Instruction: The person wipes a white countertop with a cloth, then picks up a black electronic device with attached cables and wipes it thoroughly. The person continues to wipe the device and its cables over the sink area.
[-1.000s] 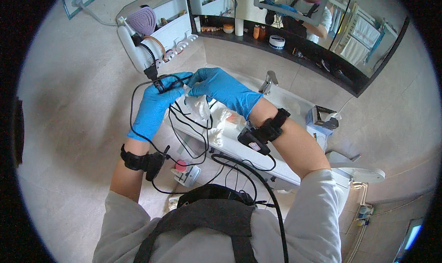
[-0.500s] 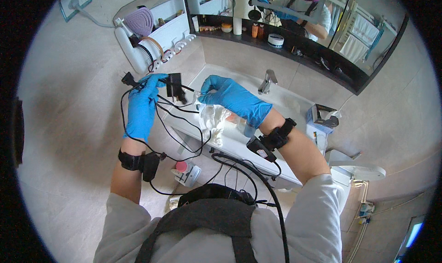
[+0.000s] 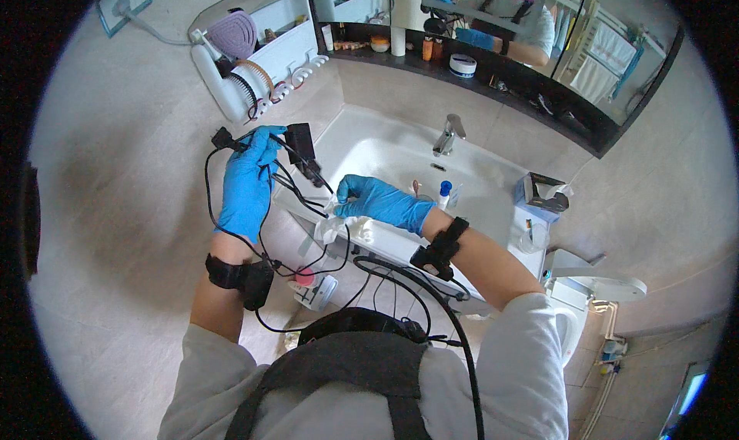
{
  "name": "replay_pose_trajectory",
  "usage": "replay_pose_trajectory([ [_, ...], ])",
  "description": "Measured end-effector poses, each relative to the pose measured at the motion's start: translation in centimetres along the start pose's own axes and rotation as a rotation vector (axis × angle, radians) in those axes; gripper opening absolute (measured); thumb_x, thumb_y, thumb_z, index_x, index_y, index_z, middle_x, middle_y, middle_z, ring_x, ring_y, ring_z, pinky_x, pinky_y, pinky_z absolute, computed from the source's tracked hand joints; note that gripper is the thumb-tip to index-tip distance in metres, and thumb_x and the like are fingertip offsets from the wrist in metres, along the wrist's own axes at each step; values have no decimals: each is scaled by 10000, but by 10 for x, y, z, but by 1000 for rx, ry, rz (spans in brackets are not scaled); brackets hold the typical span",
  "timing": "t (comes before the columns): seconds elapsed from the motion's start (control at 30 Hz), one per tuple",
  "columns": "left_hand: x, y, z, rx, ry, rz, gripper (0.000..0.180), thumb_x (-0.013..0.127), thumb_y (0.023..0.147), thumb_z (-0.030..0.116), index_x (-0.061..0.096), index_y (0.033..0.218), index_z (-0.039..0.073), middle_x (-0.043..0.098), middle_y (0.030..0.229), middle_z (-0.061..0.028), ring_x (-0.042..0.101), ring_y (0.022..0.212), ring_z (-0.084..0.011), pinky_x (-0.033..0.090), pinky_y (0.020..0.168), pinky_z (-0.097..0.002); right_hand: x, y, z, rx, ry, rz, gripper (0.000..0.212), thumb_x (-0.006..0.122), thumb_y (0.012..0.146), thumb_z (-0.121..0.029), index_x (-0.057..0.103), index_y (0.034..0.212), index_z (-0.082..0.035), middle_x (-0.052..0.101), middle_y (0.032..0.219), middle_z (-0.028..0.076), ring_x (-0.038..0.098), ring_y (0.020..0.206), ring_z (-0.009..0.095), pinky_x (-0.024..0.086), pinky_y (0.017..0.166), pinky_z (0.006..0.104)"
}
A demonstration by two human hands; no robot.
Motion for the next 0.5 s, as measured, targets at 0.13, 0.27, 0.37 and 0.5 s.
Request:
replay_pose_trajectory([
  [0.13, 4, -7, 9, 96, 196, 15, 204, 557, 906, 206, 660, 952, 36, 608, 798, 28, 416, 627, -22, 325, 572, -166, -25, -12, 4, 93, 78, 115, 157, 679, 800, -101, 528, 842, -84, 518, 842, -21, 490, 823, 87, 415, 774, 244],
  [0.27, 11, -13, 14, 128, 379, -20, 211, 526, 916, 190, 665, 970, 41, 630, 796, 9, 454, 651, -34, 353, 598, -170, -33, -18, 5, 152, 493, 31, 147, 630, 817, -73, 570, 951, -64, 516, 913, -8, 497, 837, 106, 401, 772, 233],
  [0.37, 18, -18, 10, 95, 484, -158, 211, 517, 916, 164, 659, 1003, 34, 653, 880, -26, 550, 759, -72, 441, 705, -206, -44, -19, 5, 163, 595, 57, 191, 615, 822, -64, 570, 1006, -41, 527, 949, 11, 506, 882, 113, 428, 796, 245],
  [0.5, 21, -23, -5, 111, 576, -303, 195, 496, 899, 52, 639, 1023, 4, 652, 996, -70, 601, 900, -126, 470, 831, -259, -71, -20, 14, 169, 580, 306, 216, 611, 831, -91, 564, 1038, -50, 538, 958, 23, 519, 911, 123, 450, 837, 251],
])
Point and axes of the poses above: each hand's wrist, its own y-axis towards the middle knuckle, its own x-axis out of the palm, z = x × y, the point moved 6 cm from there along y, towards the middle knuckle
